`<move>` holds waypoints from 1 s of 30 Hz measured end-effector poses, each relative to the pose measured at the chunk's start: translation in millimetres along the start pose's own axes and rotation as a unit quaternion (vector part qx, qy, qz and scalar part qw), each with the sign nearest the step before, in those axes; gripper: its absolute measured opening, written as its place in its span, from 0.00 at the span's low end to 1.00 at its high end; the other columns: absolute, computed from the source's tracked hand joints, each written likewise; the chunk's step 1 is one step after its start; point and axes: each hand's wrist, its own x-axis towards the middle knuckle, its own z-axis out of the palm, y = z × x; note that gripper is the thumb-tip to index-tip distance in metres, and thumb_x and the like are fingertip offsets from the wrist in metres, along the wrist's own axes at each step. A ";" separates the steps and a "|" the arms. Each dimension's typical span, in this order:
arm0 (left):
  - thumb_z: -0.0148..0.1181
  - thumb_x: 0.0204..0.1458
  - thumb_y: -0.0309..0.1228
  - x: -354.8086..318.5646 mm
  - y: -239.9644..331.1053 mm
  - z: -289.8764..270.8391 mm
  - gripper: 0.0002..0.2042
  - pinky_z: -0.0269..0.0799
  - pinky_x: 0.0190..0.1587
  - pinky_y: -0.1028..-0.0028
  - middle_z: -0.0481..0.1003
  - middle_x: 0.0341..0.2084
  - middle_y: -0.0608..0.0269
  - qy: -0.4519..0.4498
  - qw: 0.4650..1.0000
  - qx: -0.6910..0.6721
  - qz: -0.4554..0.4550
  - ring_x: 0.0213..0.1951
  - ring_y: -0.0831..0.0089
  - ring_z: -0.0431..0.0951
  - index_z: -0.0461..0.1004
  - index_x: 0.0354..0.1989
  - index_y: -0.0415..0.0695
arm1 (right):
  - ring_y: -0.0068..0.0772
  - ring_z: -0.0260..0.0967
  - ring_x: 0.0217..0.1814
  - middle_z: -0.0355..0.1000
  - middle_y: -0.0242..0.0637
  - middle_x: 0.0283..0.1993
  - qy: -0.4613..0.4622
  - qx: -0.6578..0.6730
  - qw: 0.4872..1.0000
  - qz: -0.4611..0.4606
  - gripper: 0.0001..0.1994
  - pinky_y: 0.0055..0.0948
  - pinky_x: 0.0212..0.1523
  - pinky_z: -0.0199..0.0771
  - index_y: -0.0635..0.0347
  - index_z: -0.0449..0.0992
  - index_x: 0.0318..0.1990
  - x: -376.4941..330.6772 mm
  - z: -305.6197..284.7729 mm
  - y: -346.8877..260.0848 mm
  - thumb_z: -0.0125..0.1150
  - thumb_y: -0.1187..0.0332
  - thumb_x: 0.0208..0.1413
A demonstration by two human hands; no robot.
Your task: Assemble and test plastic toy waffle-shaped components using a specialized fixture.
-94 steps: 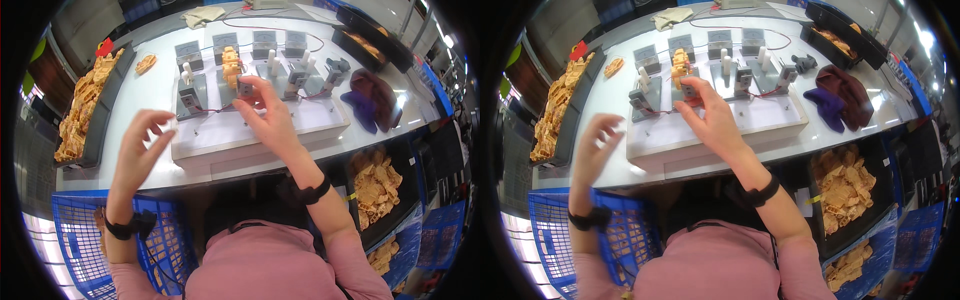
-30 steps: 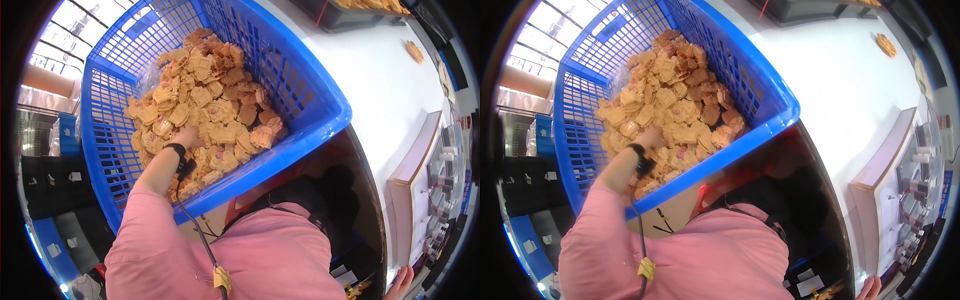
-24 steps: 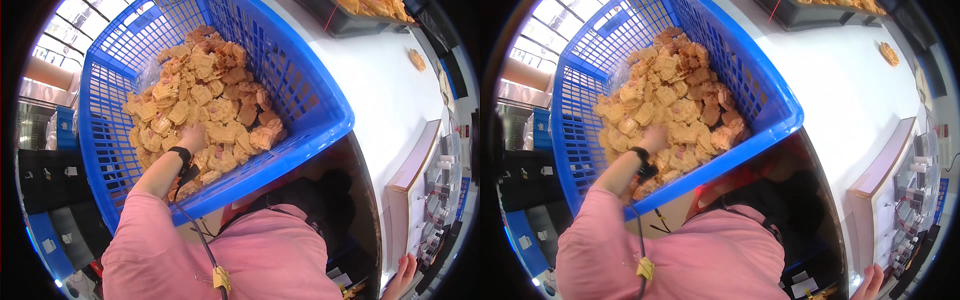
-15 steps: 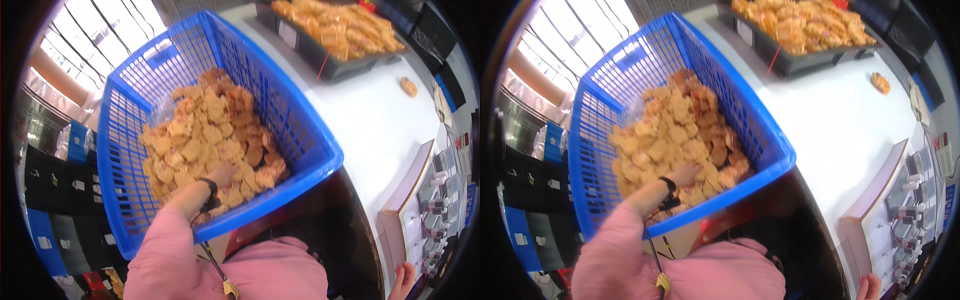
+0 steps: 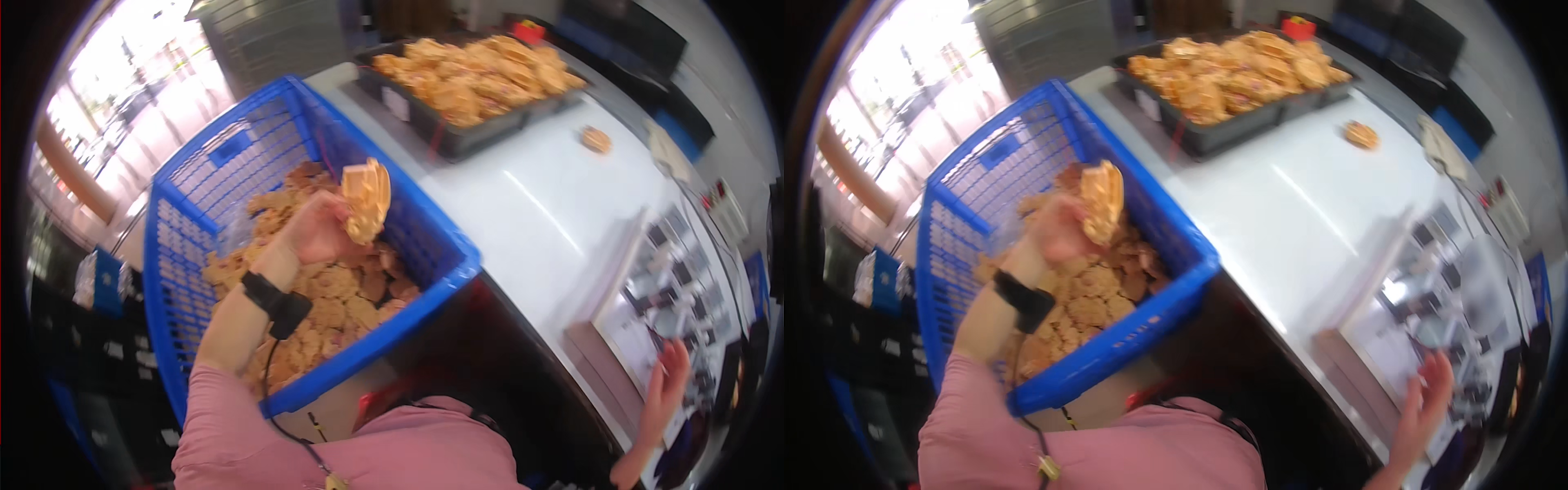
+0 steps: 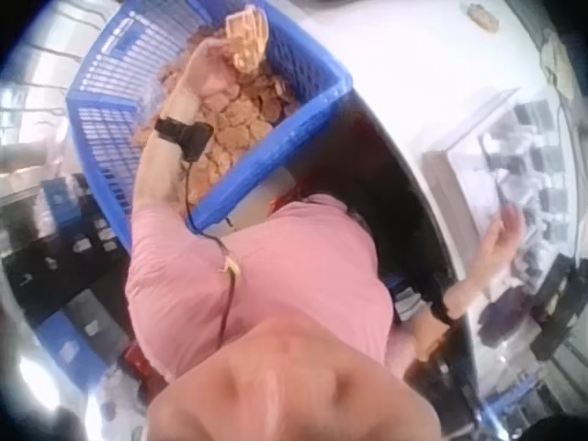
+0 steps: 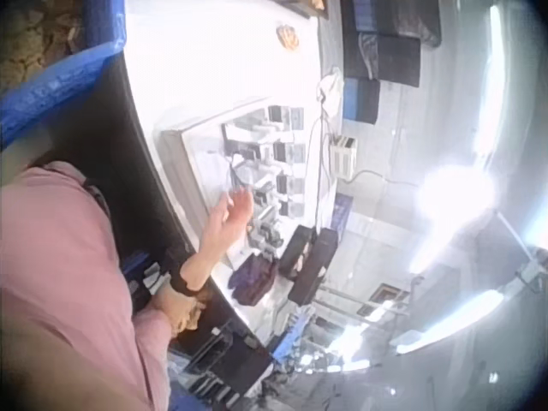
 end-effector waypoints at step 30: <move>0.48 0.69 0.51 195.9 -95.0 247.8 0.19 0.65 0.29 0.83 0.73 0.33 0.69 -0.134 0.972 -0.013 -0.192 0.28 0.84 0.69 0.70 0.50 0.47 | 0.26 0.74 0.49 0.76 0.35 0.48 0.038 0.211 0.974 -0.071 0.19 0.26 0.47 0.75 0.59 0.74 0.57 31.5 80.5 -37.9 0.68 0.70 0.59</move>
